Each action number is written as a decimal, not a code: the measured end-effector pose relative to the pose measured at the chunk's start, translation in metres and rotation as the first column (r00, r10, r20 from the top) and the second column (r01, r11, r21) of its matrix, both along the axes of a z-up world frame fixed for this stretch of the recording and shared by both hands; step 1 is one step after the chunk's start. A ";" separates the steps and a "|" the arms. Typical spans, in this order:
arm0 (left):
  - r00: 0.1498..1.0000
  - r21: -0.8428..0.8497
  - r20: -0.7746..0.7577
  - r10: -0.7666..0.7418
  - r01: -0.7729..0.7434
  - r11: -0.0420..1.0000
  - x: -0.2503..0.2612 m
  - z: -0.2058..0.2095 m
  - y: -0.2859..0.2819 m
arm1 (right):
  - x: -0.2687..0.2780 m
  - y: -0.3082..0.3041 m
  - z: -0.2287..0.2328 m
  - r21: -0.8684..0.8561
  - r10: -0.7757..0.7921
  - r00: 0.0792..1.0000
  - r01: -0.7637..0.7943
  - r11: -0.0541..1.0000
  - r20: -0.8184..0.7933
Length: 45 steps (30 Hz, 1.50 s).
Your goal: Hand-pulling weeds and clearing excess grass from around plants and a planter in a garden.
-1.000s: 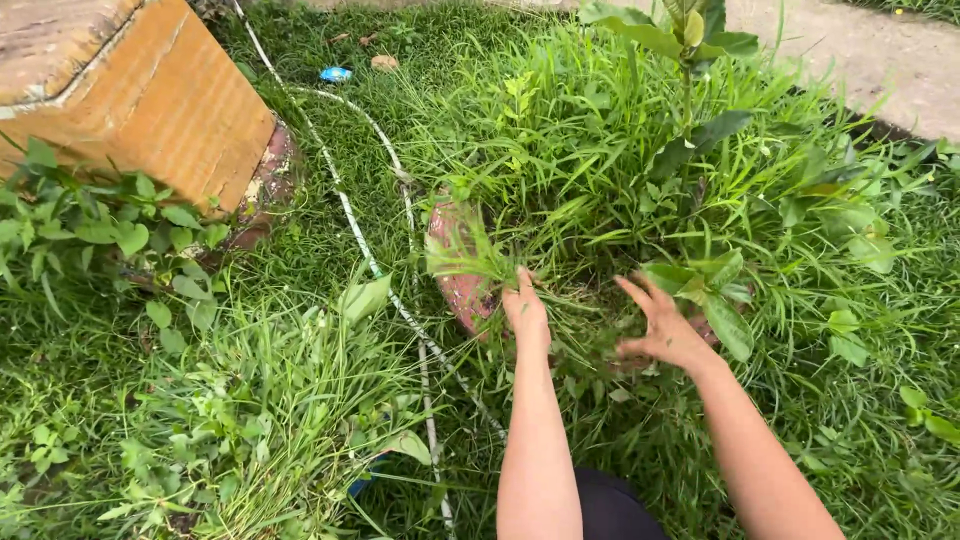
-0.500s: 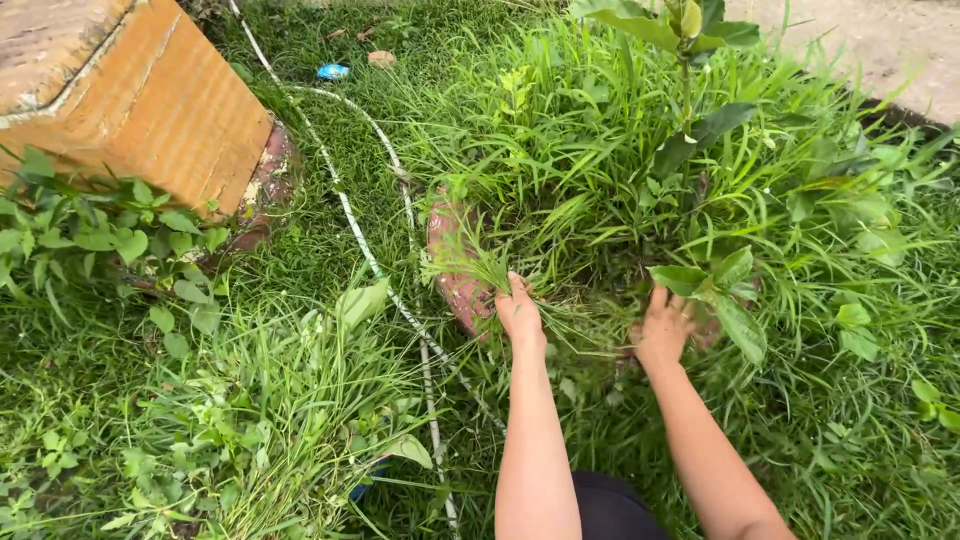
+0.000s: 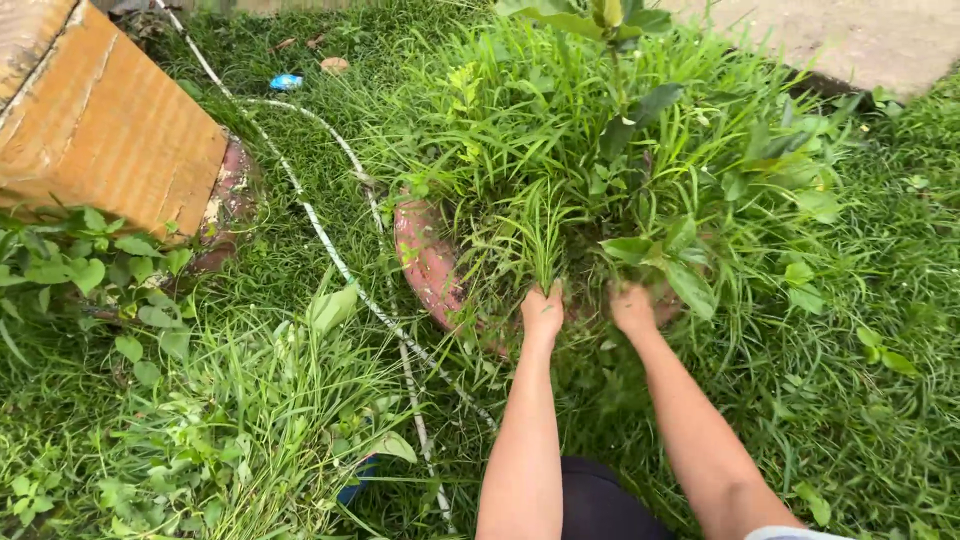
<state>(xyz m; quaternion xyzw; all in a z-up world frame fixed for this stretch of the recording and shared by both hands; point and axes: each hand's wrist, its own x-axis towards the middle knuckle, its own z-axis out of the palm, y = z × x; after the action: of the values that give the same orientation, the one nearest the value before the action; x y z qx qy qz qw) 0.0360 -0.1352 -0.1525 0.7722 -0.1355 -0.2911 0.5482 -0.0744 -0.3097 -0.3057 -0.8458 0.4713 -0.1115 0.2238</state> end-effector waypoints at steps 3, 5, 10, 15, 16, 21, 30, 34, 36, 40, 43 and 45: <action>0.982 0.154 0.185 -0.041 0.012 0.988 0.009 -0.057 -0.004 | 0.000 0.078 0.039 0.071 0.050 0.946 -0.077 0.995 0.320; 0.997 0.146 -0.012 -0.072 0.073 0.987 0.010 -0.073 0.003 | -0.004 0.127 0.062 -0.012 0.156 0.900 -0.166 0.986 0.406; 0.875 -0.231 -0.449 -0.179 0.080 0.970 0.009 -0.015 0.041 | -0.007 0.164 0.152 -0.065 0.395 0.864 -0.395 0.916 0.312; 0.888 -0.240 -0.408 0.213 -0.329 0.913 0.044 -0.031 0.054 | -0.027 0.120 0.186 0.217 0.560 0.673 -0.711 0.669 0.484; 0.911 -0.257 -0.308 0.273 -0.356 0.898 0.048 -0.024 0.058 | -0.033 0.099 0.167 0.145 0.519 0.694 -0.657 0.740 0.499; 0.929 -0.258 -0.031 0.369 -0.364 0.895 0.051 0.031 0.077 | -0.023 0.080 0.167 -0.212 0.587 0.796 -0.554 0.805 0.146; 0.849 -0.391 0.227 0.477 -0.369 0.843 0.057 0.034 0.070 | 0.119 0.095 0.079 -0.379 0.789 0.612 -0.745 0.549 -0.058; 0.860 -0.039 0.066 0.506 -0.504 0.863 0.067 0.036 0.068 | 0.158 0.086 -0.010 -0.400 0.849 0.500 -0.753 0.523 0.168; 0.840 -0.108 0.031 0.541 -0.536 0.837 0.069 0.030 0.066 | 0.159 0.089 -0.013 -0.248 0.781 0.495 -0.759 0.602 0.380; 0.801 -0.253 0.027 0.598 -0.573 0.780 0.064 0.039 0.064 | 0.179 0.077 -0.057 0.333 0.044 0.657 -0.438 0.835 0.753; 0.793 -0.249 0.085 0.603 -0.569 0.784 0.069 0.031 0.063 | 0.207 0.062 -0.120 0.043 0.071 0.394 -0.275 0.960 0.916; 0.800 -0.186 0.153 0.580 -0.554 0.812 0.066 0.012 0.063 | 0.205 0.057 -0.146 0.072 -0.012 0.282 -0.206 0.976 0.959</action>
<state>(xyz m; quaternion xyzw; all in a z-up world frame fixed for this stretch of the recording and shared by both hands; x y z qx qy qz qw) 0.1020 -0.0722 -0.1406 0.7649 0.0282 -0.0238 0.6431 0.1307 -0.2522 -0.4520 -0.6147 0.1999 -0.5362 0.5428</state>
